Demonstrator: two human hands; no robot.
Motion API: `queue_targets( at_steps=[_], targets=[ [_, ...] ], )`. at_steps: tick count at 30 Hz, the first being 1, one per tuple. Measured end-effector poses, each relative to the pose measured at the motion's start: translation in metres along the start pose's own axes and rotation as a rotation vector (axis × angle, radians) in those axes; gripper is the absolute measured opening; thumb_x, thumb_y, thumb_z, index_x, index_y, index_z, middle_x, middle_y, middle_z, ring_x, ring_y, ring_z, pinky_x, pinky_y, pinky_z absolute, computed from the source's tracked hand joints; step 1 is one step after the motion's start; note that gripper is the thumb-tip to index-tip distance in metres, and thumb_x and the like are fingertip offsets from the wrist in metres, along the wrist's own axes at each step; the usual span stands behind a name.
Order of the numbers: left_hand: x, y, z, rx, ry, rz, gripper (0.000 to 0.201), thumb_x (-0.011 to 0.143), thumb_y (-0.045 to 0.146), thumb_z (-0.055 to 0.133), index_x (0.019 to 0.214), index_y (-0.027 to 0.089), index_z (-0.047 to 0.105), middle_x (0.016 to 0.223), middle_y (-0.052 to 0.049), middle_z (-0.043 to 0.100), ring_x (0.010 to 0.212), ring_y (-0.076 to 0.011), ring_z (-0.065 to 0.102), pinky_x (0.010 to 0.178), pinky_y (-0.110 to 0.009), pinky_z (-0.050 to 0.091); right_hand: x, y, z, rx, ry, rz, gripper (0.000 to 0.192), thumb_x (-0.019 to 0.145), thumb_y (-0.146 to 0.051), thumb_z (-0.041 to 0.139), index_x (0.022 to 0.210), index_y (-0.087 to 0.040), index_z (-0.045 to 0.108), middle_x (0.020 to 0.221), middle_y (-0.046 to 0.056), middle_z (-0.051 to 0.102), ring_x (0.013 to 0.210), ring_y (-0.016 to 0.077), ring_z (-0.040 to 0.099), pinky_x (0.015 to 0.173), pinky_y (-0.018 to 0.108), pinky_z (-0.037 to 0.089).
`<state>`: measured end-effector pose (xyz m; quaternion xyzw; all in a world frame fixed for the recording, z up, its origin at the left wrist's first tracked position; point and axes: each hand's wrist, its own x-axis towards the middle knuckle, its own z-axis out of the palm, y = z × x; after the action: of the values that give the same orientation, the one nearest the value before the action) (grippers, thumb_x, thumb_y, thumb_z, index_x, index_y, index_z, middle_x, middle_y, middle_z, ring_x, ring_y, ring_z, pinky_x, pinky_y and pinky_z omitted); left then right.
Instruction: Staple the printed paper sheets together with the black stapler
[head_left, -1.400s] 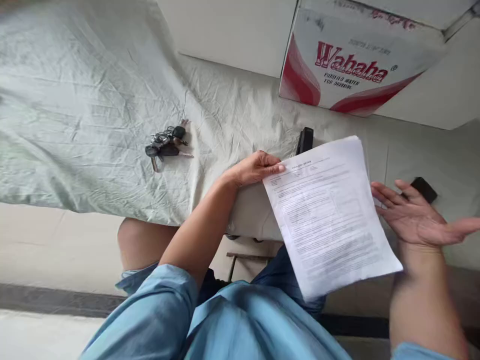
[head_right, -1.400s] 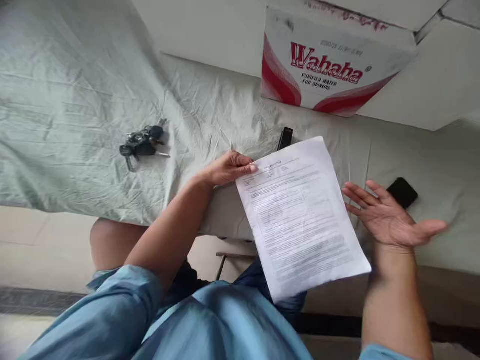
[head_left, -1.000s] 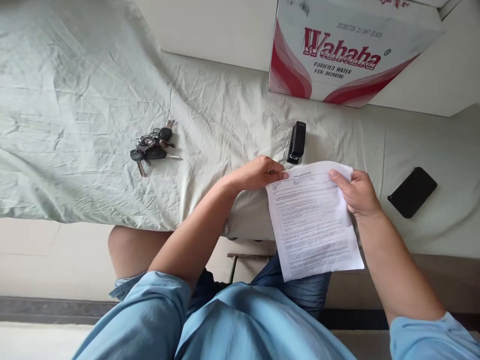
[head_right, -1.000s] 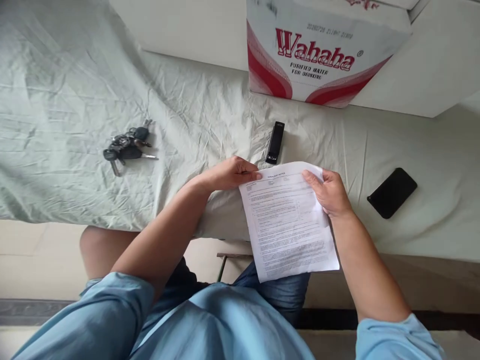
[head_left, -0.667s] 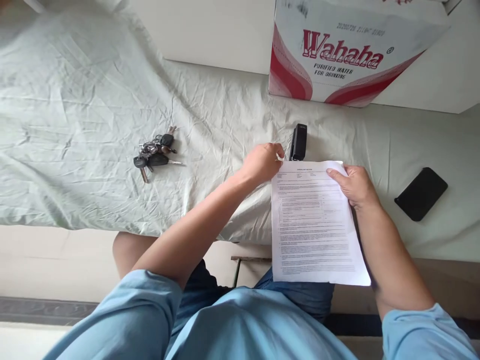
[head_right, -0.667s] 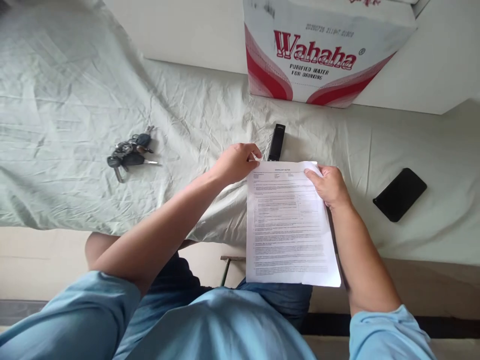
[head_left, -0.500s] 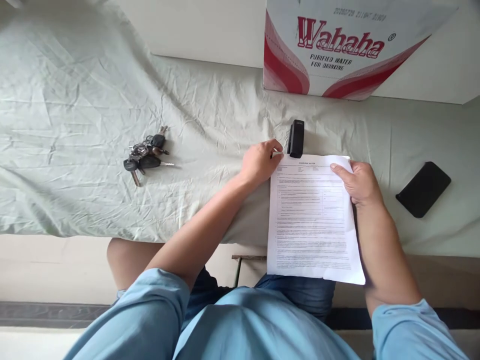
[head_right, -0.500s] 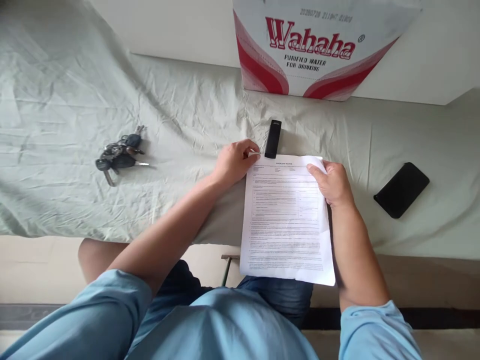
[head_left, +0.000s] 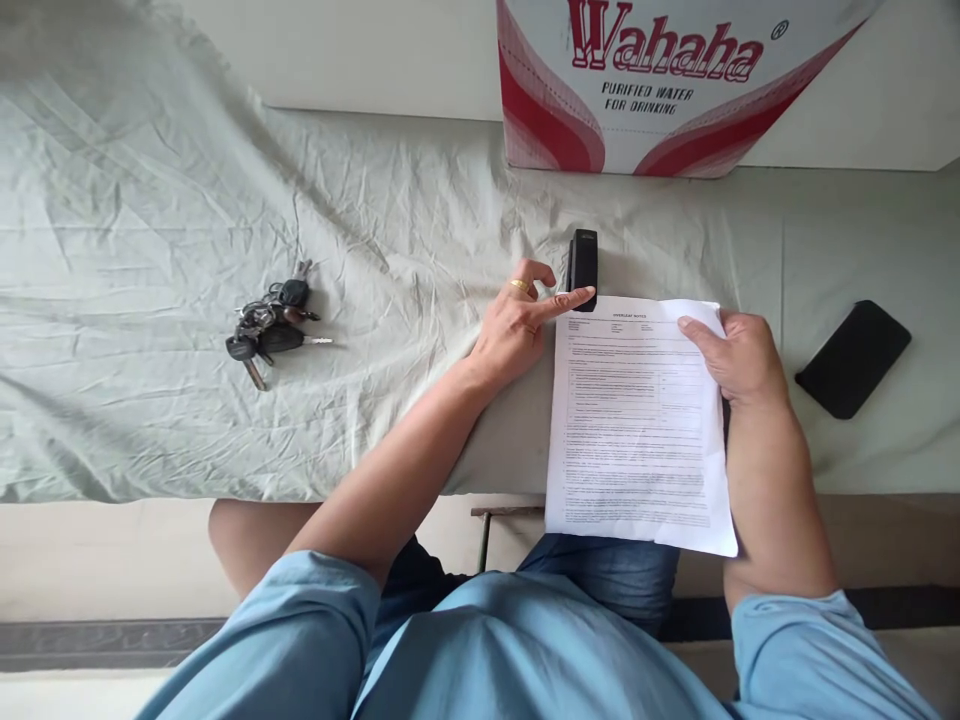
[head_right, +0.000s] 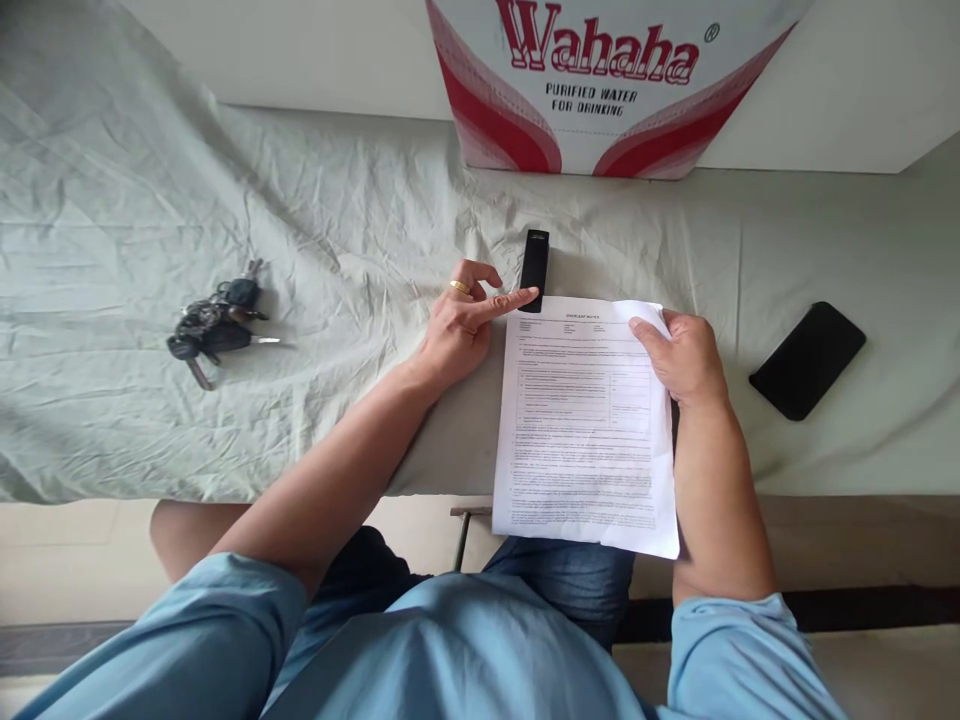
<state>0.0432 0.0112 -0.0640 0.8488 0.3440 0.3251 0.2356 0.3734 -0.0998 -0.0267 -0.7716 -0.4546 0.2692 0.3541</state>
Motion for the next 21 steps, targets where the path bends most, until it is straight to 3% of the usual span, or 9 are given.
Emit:
queue_targets(
  at_steps=[5, 8, 13, 16, 19, 21],
  targets=[
    [0.004, 0.021, -0.003, 0.118, -0.097, -0.107, 0.062, 0.111, 0.011, 0.046, 0.149, 0.041, 0.085, 0.125, -0.009, 0.069, 0.122, -0.0280, 0.064, 0.083, -0.035, 0.058, -0.001, -0.001, 0.003, 0.131, 0.040, -0.010, 0.038, 0.078, -0.065, 0.095, 0.074, -0.029, 0.080, 0.071, 0.001, 0.080, 0.062, 0.0240, 0.068, 0.059, 0.039, 0.052],
    [0.008, 0.030, -0.007, 0.114, -0.157, -0.177, 0.059, 0.113, 0.012, 0.049, 0.151, 0.038, 0.085, 0.117, -0.011, 0.071, 0.121, -0.0299, 0.063, 0.082, -0.034, 0.056, -0.001, -0.002, 0.006, 0.265, 0.052, -0.044, 0.044, 0.076, -0.069, 0.100, 0.078, -0.028, 0.085, 0.074, 0.000, 0.083, 0.062, 0.0219, 0.069, 0.057, 0.036, 0.056],
    [0.010, 0.018, -0.011, -0.180, -0.083, -0.101, 0.058, 0.108, 0.011, 0.049, 0.150, 0.026, 0.085, 0.110, -0.009, 0.074, 0.102, -0.0212, 0.068, 0.102, -0.037, 0.059, -0.012, -0.011, -0.002, 0.404, -0.099, -0.053, 0.047, 0.072, -0.068, 0.107, 0.081, -0.026, 0.088, 0.080, 0.001, 0.087, 0.067, 0.0208, 0.077, 0.061, 0.034, 0.065],
    [0.010, 0.012, -0.012, -0.397, 0.019, -0.212, 0.048, 0.106, 0.026, 0.064, 0.151, 0.024, 0.080, 0.107, -0.005, 0.077, 0.078, -0.0138, 0.062, 0.086, -0.030, 0.058, -0.025, -0.018, -0.005, 0.482, -0.227, 0.013, 0.049, 0.068, -0.063, 0.112, 0.084, -0.023, 0.089, 0.076, 0.001, 0.085, 0.067, 0.0219, 0.081, 0.063, 0.036, 0.069],
    [0.012, 0.016, -0.016, -0.591, 0.070, -0.366, 0.038, 0.108, 0.055, 0.069, 0.119, 0.021, 0.081, 0.087, -0.002, 0.074, 0.063, -0.0113, 0.053, 0.066, -0.029, 0.048, -0.028, -0.023, 0.001, 0.584, -0.110, 0.039, 0.052, 0.064, -0.066, 0.113, 0.085, -0.024, 0.090, 0.073, 0.000, 0.083, 0.065, 0.0234, 0.081, 0.063, 0.039, 0.070],
    [0.013, 0.021, -0.020, -0.689, 0.050, -0.432, 0.061, 0.107, 0.077, 0.064, 0.088, 0.020, 0.073, 0.073, -0.002, 0.067, 0.057, -0.0112, 0.049, 0.059, -0.030, 0.041, -0.022, -0.023, 0.008, 0.615, 0.026, 0.002, 0.055, 0.063, -0.070, 0.112, 0.088, -0.026, 0.090, 0.080, 0.000, 0.086, 0.071, 0.0243, 0.083, 0.071, 0.042, 0.072]
  ],
)
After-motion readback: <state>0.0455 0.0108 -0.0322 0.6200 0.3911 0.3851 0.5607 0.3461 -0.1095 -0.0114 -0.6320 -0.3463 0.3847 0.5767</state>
